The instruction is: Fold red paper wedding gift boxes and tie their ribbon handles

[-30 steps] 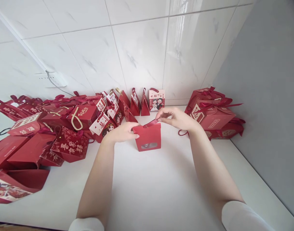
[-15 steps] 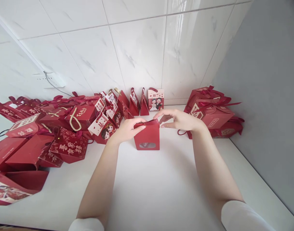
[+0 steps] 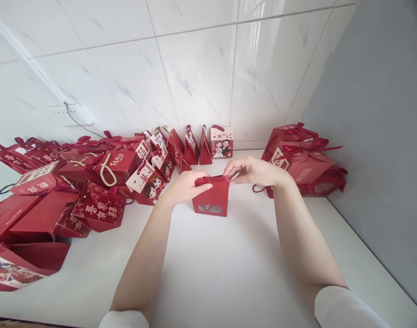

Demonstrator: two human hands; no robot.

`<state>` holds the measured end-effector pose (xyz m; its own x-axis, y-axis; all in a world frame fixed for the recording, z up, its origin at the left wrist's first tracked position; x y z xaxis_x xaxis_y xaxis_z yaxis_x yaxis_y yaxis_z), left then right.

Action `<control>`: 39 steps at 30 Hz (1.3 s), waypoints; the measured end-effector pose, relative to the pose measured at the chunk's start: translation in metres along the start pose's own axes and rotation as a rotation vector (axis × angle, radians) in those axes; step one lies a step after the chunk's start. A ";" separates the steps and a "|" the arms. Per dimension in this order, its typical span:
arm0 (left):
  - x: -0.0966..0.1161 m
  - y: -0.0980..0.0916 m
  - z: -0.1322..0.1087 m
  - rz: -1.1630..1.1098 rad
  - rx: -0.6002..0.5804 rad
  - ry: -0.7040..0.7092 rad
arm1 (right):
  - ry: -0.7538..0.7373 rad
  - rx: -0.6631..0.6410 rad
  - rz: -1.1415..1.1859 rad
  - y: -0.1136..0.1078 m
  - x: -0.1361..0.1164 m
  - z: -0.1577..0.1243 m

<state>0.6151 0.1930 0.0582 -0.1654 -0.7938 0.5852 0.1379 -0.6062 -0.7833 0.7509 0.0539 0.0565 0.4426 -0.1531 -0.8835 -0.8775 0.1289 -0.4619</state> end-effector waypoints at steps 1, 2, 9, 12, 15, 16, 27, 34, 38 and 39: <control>0.000 0.000 0.000 0.005 -0.005 0.007 | 0.004 0.001 0.008 0.000 0.000 0.000; -0.001 0.000 0.001 0.020 -0.008 0.018 | 0.001 0.006 0.012 0.000 -0.001 -0.001; 0.004 0.005 0.003 0.217 -0.006 0.024 | -0.024 0.025 -0.060 0.001 -0.004 -0.001; 0.013 0.005 0.005 0.387 0.074 0.037 | -0.057 0.010 -0.079 0.005 -0.010 -0.001; 0.022 0.006 0.006 0.419 0.106 0.111 | -0.086 0.036 -0.139 0.008 -0.017 -0.002; 0.023 0.007 0.006 0.394 0.095 0.131 | -0.087 0.041 -0.158 0.009 -0.019 -0.002; 0.022 0.019 0.009 0.215 0.009 0.260 | -0.038 -0.043 -0.147 0.014 -0.023 -0.003; 0.022 0.019 0.009 0.247 0.005 0.226 | -0.131 0.007 -0.273 0.017 -0.030 -0.006; 0.021 0.019 0.009 0.265 0.019 0.215 | -0.154 0.072 -0.370 0.018 -0.032 -0.007; 0.020 0.019 0.009 0.269 0.025 0.214 | -0.158 0.089 -0.395 0.018 -0.033 -0.007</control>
Point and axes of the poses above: each hand's wrist, its own z-axis towards the middle knuckle, its own y-axis out of the palm, x = y × z, the point moved 5 cm from there along z, towards the middle knuckle, and after that the axes turned 13 degrees about y, right-handed, at the moved point
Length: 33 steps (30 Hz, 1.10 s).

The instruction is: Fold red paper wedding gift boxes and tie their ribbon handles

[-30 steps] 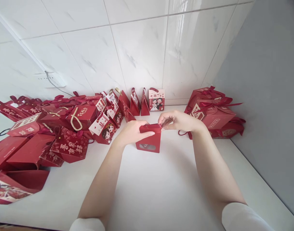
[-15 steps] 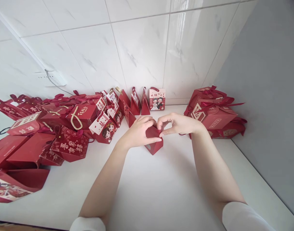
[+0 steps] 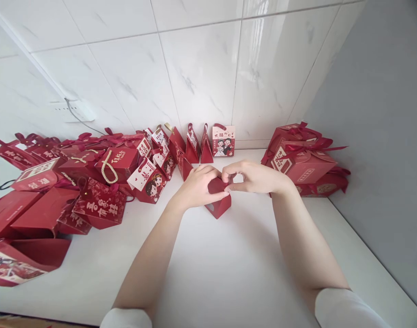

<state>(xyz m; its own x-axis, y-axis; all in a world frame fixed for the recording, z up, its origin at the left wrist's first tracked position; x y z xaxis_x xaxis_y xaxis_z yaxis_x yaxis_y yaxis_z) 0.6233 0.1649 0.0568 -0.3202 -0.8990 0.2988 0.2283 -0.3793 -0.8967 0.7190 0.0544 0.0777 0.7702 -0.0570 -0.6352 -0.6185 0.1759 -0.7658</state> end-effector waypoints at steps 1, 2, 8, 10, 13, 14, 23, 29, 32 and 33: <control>-0.001 0.000 0.000 0.005 0.007 -0.001 | -0.002 0.014 -0.023 0.000 -0.001 0.000; -0.001 0.000 0.000 0.011 0.014 -0.002 | -0.005 0.025 -0.042 0.000 -0.002 0.000; -0.004 0.001 0.000 0.037 0.065 -0.026 | 0.009 0.056 -0.095 0.002 -0.007 -0.001; -0.005 0.001 -0.001 0.041 0.066 -0.025 | 0.032 0.052 -0.087 0.003 -0.005 0.000; -0.009 0.002 -0.001 0.088 0.072 -0.056 | 0.055 0.077 -0.024 0.001 -0.001 0.001; -0.011 0.001 -0.001 0.111 0.084 -0.082 | 0.060 0.092 0.000 0.000 0.000 0.001; -0.020 -0.015 -0.008 0.082 0.158 -0.185 | 0.072 0.213 0.026 0.000 0.007 0.007; -0.040 -0.032 -0.024 -0.239 0.195 -0.250 | 0.063 0.329 0.031 -0.004 0.007 0.007; -0.042 -0.031 -0.025 -0.276 0.195 -0.283 | 0.028 0.419 0.088 -0.005 0.002 0.008; -0.041 -0.030 -0.024 -0.281 0.192 -0.286 | 0.019 0.452 0.107 -0.005 0.000 0.009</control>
Point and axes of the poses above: each hand's wrist, its own z-axis towards the middle knuckle, its own y-axis out of the palm, x = y × z, the point moved 5 cm from there along z, towards the middle knuckle, and after that the axes turned 13 degrees about y, right-handed, at the moved point
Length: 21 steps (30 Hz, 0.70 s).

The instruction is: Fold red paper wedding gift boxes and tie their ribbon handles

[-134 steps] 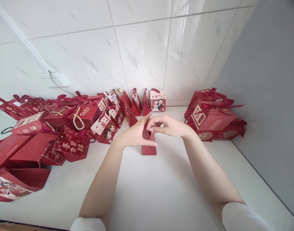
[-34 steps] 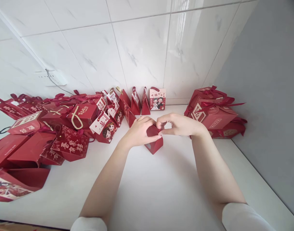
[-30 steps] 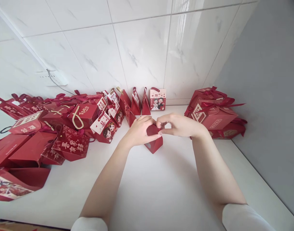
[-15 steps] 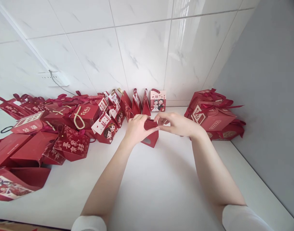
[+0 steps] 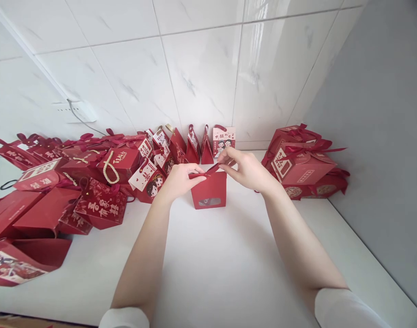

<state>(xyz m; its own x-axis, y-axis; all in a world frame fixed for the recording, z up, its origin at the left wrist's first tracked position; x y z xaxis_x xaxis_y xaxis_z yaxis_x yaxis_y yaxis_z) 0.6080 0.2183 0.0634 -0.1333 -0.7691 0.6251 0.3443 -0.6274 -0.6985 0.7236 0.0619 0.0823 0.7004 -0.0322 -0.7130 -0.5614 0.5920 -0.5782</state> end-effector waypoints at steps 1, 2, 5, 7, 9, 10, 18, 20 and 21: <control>0.001 0.002 0.000 0.002 -0.009 0.001 | -0.006 0.034 0.018 0.001 -0.002 0.001; 0.002 0.005 0.001 0.015 -0.024 0.004 | -0.011 0.066 0.035 0.003 -0.004 0.001; 0.001 0.012 0.002 0.091 -0.084 0.009 | -0.022 0.110 0.066 0.014 -0.009 0.002; -0.004 0.014 0.003 0.115 -0.114 0.011 | -0.016 0.073 0.070 0.024 -0.011 0.003; -0.010 0.012 0.003 0.076 -0.118 0.024 | 0.001 0.028 0.051 0.033 -0.010 0.003; -0.013 0.010 0.002 0.043 -0.117 0.029 | 0.017 0.019 0.039 0.037 -0.008 0.003; -0.022 -0.021 -0.015 -0.130 -0.115 -0.208 | 0.132 0.076 0.093 0.042 0.012 0.009; -0.018 -0.024 -0.016 -0.118 -0.097 -0.238 | 0.116 0.060 0.077 0.044 0.012 0.009; -0.016 -0.024 -0.016 -0.105 -0.087 -0.241 | 0.115 0.058 0.078 0.045 0.012 0.010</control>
Point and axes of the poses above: each hand's wrist, its own z-axis towards the middle knuckle, its own y-axis out of the palm, x = y × z, the point moved 5 cm from there along z, towards the middle knuckle, and after that the axes turned 13 degrees about y, right-handed, at the moved point
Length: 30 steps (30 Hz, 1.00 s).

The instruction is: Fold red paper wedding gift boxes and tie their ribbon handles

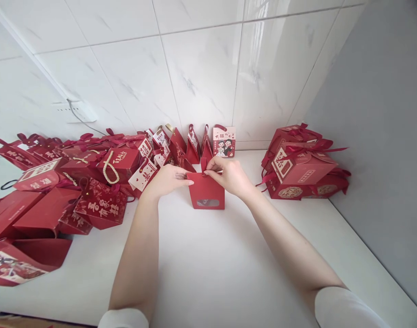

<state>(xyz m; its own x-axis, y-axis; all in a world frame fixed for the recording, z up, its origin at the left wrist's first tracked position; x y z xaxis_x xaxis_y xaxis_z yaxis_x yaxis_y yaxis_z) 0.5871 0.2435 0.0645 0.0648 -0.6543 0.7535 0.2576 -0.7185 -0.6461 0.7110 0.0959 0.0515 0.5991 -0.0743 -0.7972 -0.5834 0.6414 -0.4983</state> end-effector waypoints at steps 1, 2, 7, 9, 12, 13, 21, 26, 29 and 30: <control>0.002 0.001 0.000 0.018 0.006 -0.001 | 0.004 0.003 0.003 0.001 0.000 0.000; 0.003 0.001 0.001 0.041 0.008 -0.002 | 0.012 0.013 0.006 0.001 0.001 0.000; -0.003 0.005 0.005 0.085 -0.008 0.007 | 0.044 0.086 -0.028 0.001 0.004 0.001; -0.007 0.007 0.006 0.058 -0.022 0.029 | 0.042 0.090 -0.074 0.001 0.005 0.001; -0.010 0.008 0.007 0.044 -0.045 0.063 | -0.002 0.033 -0.109 0.004 0.004 0.001; -0.010 0.008 0.007 0.047 -0.050 0.066 | -0.021 0.009 -0.105 0.005 0.003 0.000; -0.007 0.004 0.007 0.191 -0.038 0.070 | -0.075 -0.080 -0.098 0.007 -0.001 -0.002; -0.003 0.006 0.007 0.151 -0.024 0.052 | -0.072 -0.084 -0.114 0.007 0.001 -0.003; 0.002 0.008 0.003 -0.056 0.016 -0.014 | -0.106 -0.083 -0.123 0.008 -0.001 -0.003; 0.004 0.008 0.002 -0.121 0.038 -0.038 | -0.122 -0.078 -0.128 0.008 -0.003 -0.003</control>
<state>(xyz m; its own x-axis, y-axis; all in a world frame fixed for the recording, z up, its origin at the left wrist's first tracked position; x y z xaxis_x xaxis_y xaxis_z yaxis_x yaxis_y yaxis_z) 0.5916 0.2354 0.0622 0.0672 -0.5536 0.8301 0.3022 -0.7816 -0.5457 0.7027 0.0986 0.0487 0.7309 -0.0553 -0.6802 -0.5356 0.5712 -0.6219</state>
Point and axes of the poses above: each hand's wrist, its own z-axis towards the middle knuckle, its own y-axis out of the palm, x = y × z, the point moved 5 cm from there along z, towards the middle knuckle, and after that the axes turned 13 degrees about y, right-handed, at the moved point
